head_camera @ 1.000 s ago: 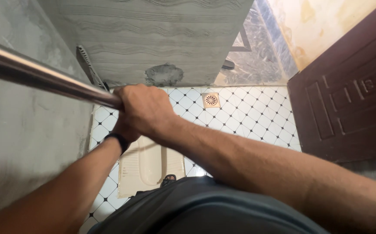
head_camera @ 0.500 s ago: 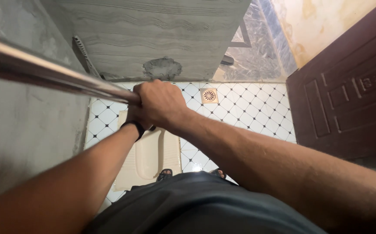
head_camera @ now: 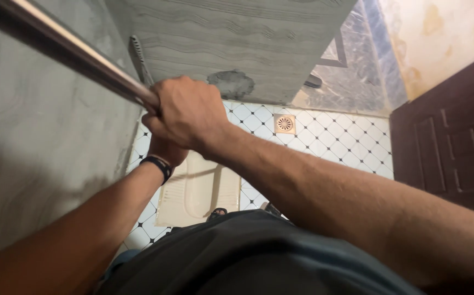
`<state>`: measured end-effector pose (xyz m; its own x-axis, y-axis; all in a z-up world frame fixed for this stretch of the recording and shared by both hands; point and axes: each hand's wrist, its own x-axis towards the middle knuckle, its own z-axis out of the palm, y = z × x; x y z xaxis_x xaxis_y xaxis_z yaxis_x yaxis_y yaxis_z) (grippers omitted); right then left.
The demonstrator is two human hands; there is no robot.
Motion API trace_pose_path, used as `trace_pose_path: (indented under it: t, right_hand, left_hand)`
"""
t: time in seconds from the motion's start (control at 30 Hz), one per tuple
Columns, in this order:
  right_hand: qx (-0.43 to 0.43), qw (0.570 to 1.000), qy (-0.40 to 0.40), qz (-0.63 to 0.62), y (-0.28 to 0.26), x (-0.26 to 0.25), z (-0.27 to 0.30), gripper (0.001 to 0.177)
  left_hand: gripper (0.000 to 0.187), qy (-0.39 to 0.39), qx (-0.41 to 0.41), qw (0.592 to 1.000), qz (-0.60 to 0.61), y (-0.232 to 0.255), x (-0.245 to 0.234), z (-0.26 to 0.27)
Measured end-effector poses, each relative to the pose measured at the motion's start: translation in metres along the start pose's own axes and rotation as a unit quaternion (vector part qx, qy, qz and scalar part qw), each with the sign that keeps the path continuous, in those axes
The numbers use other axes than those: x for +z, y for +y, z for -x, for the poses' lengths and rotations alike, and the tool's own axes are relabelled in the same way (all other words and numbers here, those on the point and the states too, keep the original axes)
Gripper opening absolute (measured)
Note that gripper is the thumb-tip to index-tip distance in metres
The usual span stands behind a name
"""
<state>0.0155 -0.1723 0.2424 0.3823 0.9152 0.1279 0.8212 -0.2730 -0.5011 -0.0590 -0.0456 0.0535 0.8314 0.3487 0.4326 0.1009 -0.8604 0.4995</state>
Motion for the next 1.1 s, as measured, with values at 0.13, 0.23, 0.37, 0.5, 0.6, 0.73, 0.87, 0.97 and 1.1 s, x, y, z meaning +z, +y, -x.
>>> trace_pose_path:
  t: [0.13,0.23,0.37,0.5,0.6,0.73,0.87,0.97,1.1]
  right_hand:
    - [-0.032,0.998,0.050,-0.025,0.009,0.006,-0.008,0.016]
    - [-0.042,0.995,0.087,-0.020,0.021,0.011,-0.008,0.014]
    - [-0.054,0.986,0.156,-0.018,0.046,0.017,-0.009,0.022]
    - [-0.010,0.995,0.098,-0.028,0.076,0.020,-0.002,0.022]
    - [0.054,0.997,-0.008,-0.045,0.093,0.017,0.005,0.023]
    - [-0.002,0.999,-0.036,-0.012,0.092,0.004,0.008,0.029]
    - [-0.051,0.996,-0.065,0.015,0.079,-0.010,-0.004,0.032]
    - [-0.078,0.996,-0.052,-0.001,0.075,-0.014,-0.017,0.030]
    - [-0.074,0.996,-0.045,-0.008,0.072,-0.015,-0.028,0.028]
  left_hand:
    - [0.050,0.034,-0.087,0.952,0.292,-0.002,0.009,-0.019]
    - [0.042,0.053,-0.154,0.846,0.508,-0.008,0.033,-0.033]
    - [0.042,0.108,-0.197,0.598,0.769,-0.028,0.078,-0.059]
    - [0.048,0.099,-0.252,0.554,0.787,-0.081,0.136,-0.063]
    - [0.048,-0.036,-0.290,0.866,0.406,-0.065,0.128,-0.053]
    - [0.047,-0.145,-0.156,0.964,-0.160,-0.043,0.103,-0.037]
    - [0.045,-0.056,-0.120,0.986,-0.099,-0.030,0.070,-0.035]
    - [0.048,-0.002,-0.235,0.969,0.075,0.006,0.032,-0.038]
    - [0.051,0.014,-0.293,0.955,0.053,0.007,0.020,-0.040]
